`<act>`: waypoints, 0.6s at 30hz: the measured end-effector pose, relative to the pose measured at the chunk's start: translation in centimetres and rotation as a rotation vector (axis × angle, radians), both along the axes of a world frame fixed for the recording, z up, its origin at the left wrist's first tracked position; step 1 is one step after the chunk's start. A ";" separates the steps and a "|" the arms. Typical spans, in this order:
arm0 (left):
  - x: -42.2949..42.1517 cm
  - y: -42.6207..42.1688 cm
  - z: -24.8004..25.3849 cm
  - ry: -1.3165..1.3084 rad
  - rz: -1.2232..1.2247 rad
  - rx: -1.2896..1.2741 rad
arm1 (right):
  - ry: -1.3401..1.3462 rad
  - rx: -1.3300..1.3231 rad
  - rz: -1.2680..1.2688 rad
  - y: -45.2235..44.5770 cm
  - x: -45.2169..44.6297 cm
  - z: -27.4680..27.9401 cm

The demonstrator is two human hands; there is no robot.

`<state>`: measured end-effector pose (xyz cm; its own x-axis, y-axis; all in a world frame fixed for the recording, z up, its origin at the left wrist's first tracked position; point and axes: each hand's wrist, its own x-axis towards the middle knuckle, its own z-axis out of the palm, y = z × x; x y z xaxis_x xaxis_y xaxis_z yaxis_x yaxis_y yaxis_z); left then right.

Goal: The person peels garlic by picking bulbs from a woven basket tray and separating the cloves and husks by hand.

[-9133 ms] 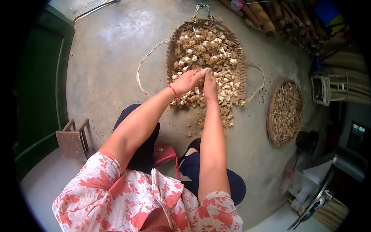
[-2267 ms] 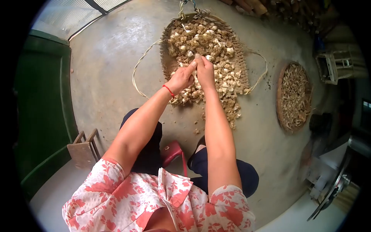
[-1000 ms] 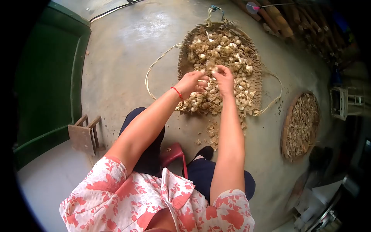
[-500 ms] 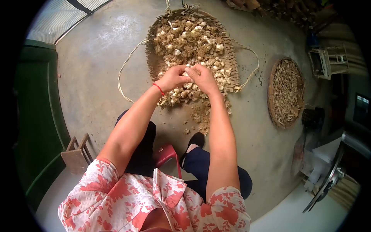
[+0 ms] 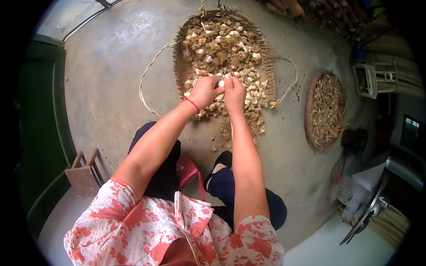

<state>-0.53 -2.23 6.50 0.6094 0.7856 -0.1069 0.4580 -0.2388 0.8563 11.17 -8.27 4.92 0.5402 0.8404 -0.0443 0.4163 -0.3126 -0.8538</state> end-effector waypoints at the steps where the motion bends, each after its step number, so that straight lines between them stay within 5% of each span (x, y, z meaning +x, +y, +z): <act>1: 0.0 -0.1 0.3 0.004 -0.001 0.060 | 0.166 0.022 -0.058 0.2 -0.1 -0.2; 3: -0.3 -0.1 0.5 -0.048 -0.004 0.091 | 0.330 0.045 -0.115 0.5 -0.1 0.3; 5: -0.5 0.0 0.7 -0.101 -0.006 0.124 | 0.960 -0.078 -0.259 0.8 0.4 2.0; 8: -1.1 0.3 1.7 -0.274 -0.053 -0.116 | 1.301 -0.003 -0.177 -0.1 2.9 1.2; 10: -1.2 1.0 1.1 -0.229 0.071 -0.694 | 1.298 0.016 -0.127 0.0 3.3 1.7; 11: -1.3 1.4 -0.7 -0.209 0.069 -0.774 | 1.230 -0.011 -0.114 0.0 3.3 1.8; 12: -1.1 1.0 -2.5 -0.207 0.073 -0.775 | 1.164 -0.039 -0.102 0.0 3.1 2.0; 15: -0.7 0.4 -4.5 0.093 0.176 0.014 | 0.853 -0.134 -0.109 0.8 1.6 2.4; 16: -0.8 0.7 -3.1 0.094 0.179 0.014 | 0.631 -0.171 -0.092 1.0 0.9 2.4; 18: -1.0 1.4 -0.9 0.117 0.114 -0.431 | 0.503 -0.175 -0.052 1.3 -0.5 0.8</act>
<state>-1.55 -0.87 5.64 0.4863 0.7155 -0.5015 0.5601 0.1853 0.8074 10.70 -6.98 5.70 0.4565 0.7699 -0.4460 -0.0508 -0.4778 -0.8770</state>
